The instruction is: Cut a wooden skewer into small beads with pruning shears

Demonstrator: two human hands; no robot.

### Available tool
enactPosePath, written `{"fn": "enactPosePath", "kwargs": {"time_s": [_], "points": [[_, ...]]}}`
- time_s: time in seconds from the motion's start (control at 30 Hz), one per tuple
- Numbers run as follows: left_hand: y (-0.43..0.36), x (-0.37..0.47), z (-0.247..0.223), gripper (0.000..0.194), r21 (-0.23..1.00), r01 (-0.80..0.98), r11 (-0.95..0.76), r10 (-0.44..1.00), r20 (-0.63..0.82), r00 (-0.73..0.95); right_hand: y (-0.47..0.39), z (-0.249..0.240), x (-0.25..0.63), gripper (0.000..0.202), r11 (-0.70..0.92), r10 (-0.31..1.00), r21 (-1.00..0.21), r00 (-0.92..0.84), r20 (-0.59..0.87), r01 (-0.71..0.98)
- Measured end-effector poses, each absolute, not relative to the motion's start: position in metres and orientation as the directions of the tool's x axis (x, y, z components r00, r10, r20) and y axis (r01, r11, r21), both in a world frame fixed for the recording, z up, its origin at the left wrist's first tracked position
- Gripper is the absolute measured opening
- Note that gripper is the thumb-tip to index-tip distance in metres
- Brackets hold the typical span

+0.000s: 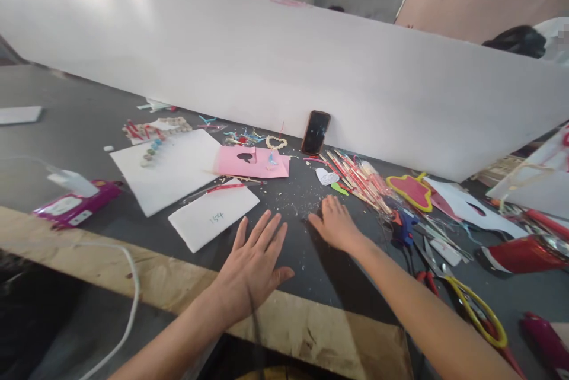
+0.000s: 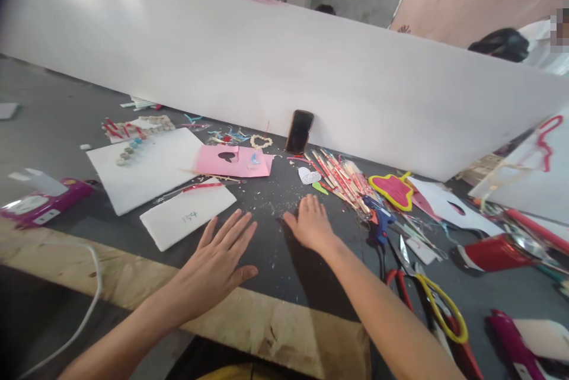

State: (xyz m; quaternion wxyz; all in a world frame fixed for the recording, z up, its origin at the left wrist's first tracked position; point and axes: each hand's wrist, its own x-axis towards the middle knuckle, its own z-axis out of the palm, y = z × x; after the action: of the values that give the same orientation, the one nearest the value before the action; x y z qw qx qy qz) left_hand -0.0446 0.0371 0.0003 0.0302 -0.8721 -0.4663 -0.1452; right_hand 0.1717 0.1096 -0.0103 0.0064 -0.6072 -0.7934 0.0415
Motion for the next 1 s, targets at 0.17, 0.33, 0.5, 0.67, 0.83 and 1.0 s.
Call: {"fn": "enactPosePath", "kwargs": {"time_s": [0.17,0.33,0.5,0.67,0.83,1.0], "points": [[0.038,-0.055,0.004,0.06,0.07,0.825,-0.56,0.807,0.273,0.525,0.062,-0.007,0.136,0.07,0.493,0.856,-0.149,-0.508,-0.093,0.857],[0.04,-0.066,0.0,0.061,0.082,0.841,-0.535,0.834,0.21,0.511,0.012,0.001,0.189,0.07,0.454,0.874,-0.048,-0.455,-0.17,0.89],[0.043,-0.055,0.01,0.061,0.095,0.816,-0.571,0.82,0.122,0.56,0.005,-0.005,0.229,0.063,0.225,0.967,0.081,-0.213,-0.138,0.971],[0.047,-0.035,0.017,0.06,0.131,0.756,-0.642,0.767,0.108,0.632,0.01,-0.011,0.204,0.07,0.125,0.986,0.077,-0.115,-0.123,0.989],[0.052,-0.012,0.018,0.049,0.158,0.671,-0.725,0.686,0.077,0.723,-0.016,-0.006,0.191,0.066,0.331,0.931,-0.034,-0.332,-0.151,0.943],[0.056,0.002,0.013,0.045,0.18,0.633,-0.753,0.644,0.006,0.765,-0.009,-0.005,0.216,0.064,0.299,0.948,-0.004,-0.297,-0.118,0.954]]}}
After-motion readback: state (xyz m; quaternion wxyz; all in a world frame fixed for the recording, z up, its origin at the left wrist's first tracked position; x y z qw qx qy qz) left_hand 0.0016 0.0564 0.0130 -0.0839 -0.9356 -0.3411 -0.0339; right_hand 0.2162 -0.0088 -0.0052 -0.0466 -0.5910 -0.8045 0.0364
